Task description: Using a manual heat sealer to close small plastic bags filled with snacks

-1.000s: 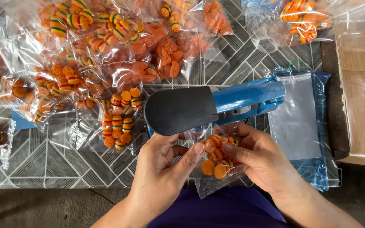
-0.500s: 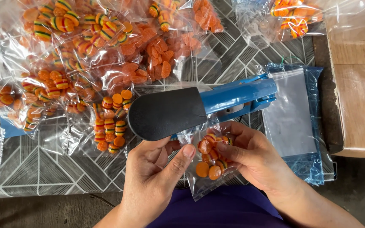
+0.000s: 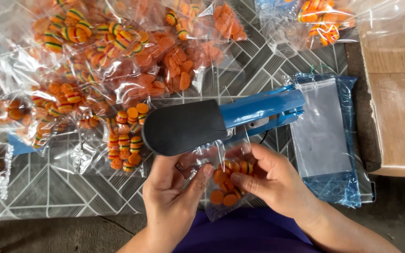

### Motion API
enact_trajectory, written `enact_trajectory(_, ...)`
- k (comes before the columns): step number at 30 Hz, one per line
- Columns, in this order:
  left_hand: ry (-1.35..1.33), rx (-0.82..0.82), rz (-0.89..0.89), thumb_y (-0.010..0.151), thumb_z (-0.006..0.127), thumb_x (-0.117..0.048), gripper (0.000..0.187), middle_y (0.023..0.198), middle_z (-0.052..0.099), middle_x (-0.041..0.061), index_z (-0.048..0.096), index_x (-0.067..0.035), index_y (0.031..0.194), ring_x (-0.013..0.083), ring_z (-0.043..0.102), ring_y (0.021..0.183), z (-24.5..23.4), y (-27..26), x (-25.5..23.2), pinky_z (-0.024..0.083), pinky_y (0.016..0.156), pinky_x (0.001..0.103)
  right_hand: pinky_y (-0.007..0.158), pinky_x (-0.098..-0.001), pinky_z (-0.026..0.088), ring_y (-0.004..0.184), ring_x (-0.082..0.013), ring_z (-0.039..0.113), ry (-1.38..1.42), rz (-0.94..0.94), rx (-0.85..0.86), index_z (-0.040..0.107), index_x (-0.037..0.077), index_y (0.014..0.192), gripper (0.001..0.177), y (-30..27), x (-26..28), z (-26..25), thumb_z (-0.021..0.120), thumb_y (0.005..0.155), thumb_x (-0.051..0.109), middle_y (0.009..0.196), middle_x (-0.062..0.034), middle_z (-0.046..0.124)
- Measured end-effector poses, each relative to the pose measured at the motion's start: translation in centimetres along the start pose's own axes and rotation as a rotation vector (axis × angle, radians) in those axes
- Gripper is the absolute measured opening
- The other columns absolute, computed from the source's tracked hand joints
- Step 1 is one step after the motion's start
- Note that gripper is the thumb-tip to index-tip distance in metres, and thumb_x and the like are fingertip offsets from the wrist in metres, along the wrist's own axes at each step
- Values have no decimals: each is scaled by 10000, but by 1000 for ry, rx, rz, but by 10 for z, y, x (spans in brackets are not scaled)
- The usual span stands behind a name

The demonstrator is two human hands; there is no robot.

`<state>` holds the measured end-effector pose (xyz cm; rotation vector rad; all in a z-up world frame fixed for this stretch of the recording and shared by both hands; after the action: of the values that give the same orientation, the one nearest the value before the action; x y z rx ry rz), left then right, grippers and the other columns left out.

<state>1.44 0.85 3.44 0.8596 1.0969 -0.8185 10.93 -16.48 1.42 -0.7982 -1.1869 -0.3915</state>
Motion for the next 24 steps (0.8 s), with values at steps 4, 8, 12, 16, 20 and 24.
enact_trajectory(4, 256, -33, 38, 915, 713, 55, 255, 1065, 746, 123, 740, -26, 1155, 163, 782, 880, -12, -2, -21, 667, 782, 203, 902, -332, 675, 1033, -204, 831, -94, -52, 125, 592, 57, 1298, 427, -7, 6, 20, 728, 898, 116, 1104, -119, 836)
enact_trajectory(8, 501, -174, 108, 837, 763, 54, 200, 1005, 826, 108, 784, -24, 1020, 115, 828, 786, -37, 0, -67, 661, 757, 157, 859, -268, 713, 969, -107, 817, -360, 100, 166, 520, 228, 1444, 679, -12, 0, 12, 811, 839, 130, 1270, -2, 781)
enact_trajectory(12, 728, -267, 114, 828, 787, 40, 195, 982, 819, 114, 763, 12, 1019, 144, 816, 832, -71, 34, -119, 664, 798, 211, 932, -276, 717, 1003, -83, 847, -538, 63, 161, 605, 214, 1403, 612, -25, 19, -4, 824, 832, 221, 1240, 46, 820)
enact_trajectory(16, 934, -110, 555, 1111, 776, 198, 173, 1036, 715, 195, 716, 140, 1263, 157, 616, 677, -92, 110, -129, 460, 562, 251, 884, -254, 718, 974, -68, 902, -661, 32, 140, 702, 265, 1329, 523, -43, 44, -17, 832, 823, 280, 1183, 68, 906)
enact_trajectory(20, 313, -248, 310, 1156, 618, 11, 218, 1051, 683, -28, 624, -193, 1081, 212, 908, 888, -119, 226, -101, 768, 806, 290, 807, -271, 717, 878, -110, 894, -644, -302, 15, 698, 197, 1288, 447, -56, 46, -46, 782, 849, 200, 1121, -7, 882)
enact_trajectory(24, 406, -260, 275, 1167, 767, 34, 588, 1582, 279, 375, 430, -258, 1550, 463, 585, 1502, -162, 235, -63, 615, 1012, 425, 748, -224, 661, 808, -113, 839, -582, -262, -285, 773, 104, 1191, 346, -60, 62, -87, 734, 848, 78, 1034, -80, 898)
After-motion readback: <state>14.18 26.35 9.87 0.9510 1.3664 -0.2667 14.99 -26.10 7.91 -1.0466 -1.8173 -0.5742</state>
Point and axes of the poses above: each hand's wrist, its own y-axis towards the middle knuckle, its own z-axis out of the palm, x = y × z, the point moved 2 cm from there along y, towards the middle knuckle
